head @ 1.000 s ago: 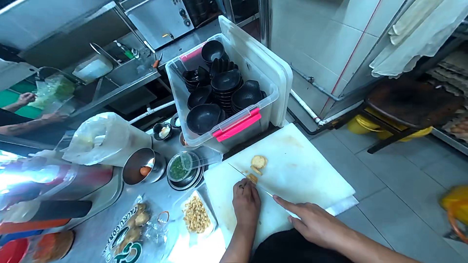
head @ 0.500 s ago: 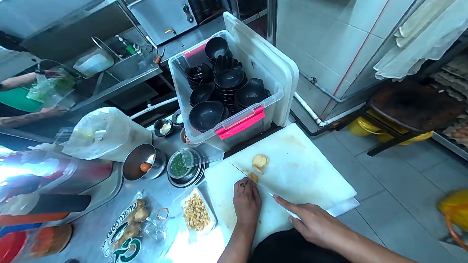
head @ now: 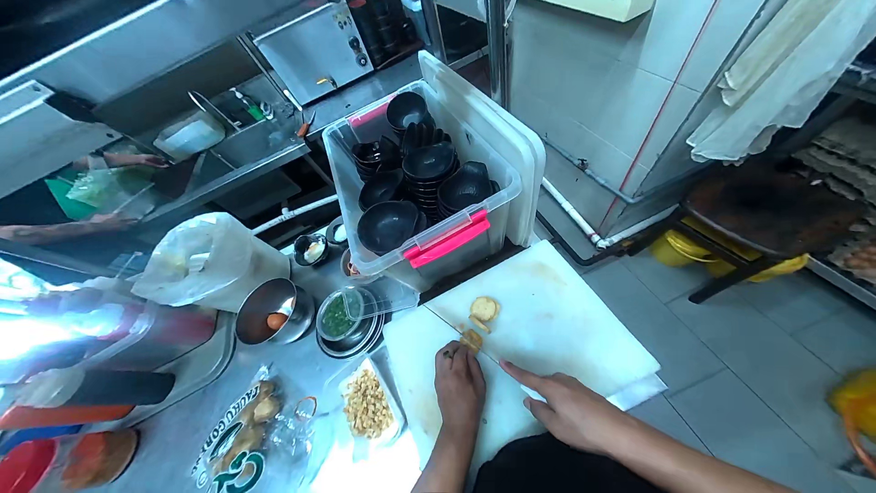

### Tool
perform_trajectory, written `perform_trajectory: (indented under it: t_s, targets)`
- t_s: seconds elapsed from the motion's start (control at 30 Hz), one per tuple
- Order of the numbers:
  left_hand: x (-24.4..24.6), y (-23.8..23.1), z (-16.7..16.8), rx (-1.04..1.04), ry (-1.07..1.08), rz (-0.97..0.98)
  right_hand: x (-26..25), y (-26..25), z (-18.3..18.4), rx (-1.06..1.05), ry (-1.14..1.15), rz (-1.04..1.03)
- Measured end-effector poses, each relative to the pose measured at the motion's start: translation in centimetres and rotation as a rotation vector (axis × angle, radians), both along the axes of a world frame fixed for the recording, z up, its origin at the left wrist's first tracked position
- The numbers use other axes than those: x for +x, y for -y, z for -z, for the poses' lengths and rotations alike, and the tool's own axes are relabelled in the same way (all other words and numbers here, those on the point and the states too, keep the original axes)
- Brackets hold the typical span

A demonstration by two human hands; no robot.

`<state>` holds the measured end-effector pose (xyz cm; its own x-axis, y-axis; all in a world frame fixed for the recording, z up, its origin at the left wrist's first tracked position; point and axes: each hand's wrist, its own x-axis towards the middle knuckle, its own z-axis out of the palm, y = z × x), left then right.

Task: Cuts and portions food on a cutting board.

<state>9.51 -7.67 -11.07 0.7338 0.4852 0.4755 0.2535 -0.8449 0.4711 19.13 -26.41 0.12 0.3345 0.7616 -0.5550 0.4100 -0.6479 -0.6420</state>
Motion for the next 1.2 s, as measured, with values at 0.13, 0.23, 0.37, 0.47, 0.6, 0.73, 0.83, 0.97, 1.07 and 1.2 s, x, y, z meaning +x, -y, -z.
perform_trajectory:
  t_s: [0.13, 0.23, 0.37, 0.47, 0.6, 0.73, 0.83, 0.97, 1.07, 1.2]
  targets:
    - [0.1, 0.1, 0.1, 0.011, -0.002, 0.006, -0.2, 0.7, -0.2, -0.01, 0.012, -0.02]
    - [0.1, 0.2, 0.1, 0.015, -0.005, 0.004, -0.3, 0.7, -0.2, -0.013, 0.015, -0.029]
    - [0.2, 0.2, 0.2, 0.025, 0.002, -0.001, -0.6, 0.8, -0.1, -0.006, 0.019, -0.029]
    - [0.2, 0.2, 0.1, 0.028, 0.007, 0.002, -0.6, 0.7, 0.0, 0.001, 0.019, -0.029]
    - [0.2, 0.0, 0.0, 0.022, -0.005, 0.004, 0.0, -0.9, 0.2, -0.032, -0.01, -0.017]
    - [0.2, 0.1, -0.1, 0.014, -0.017, 0.014, 0.3, -2.4, 0.9, -0.033, -0.016, 0.009]
    - [-0.3, 0.3, -0.1, -0.008, -0.022, 0.011, 0.4, -2.2, 0.7, -0.008, -0.03, 0.016]
    - [-0.5, 0.4, -0.1, -0.021, -0.01, -0.018, 0.3, -1.3, -0.4, 0.009, -0.03, 0.023]
    - [-0.4, 0.3, 0.0, -0.021, -0.002, -0.023, 0.1, -0.8, -0.9, 0.001, -0.006, 0.013]
    - [-0.3, 0.2, 0.1, -0.007, 0.004, -0.017, -0.2, -0.5, -0.6, -0.027, 0.008, -0.027]
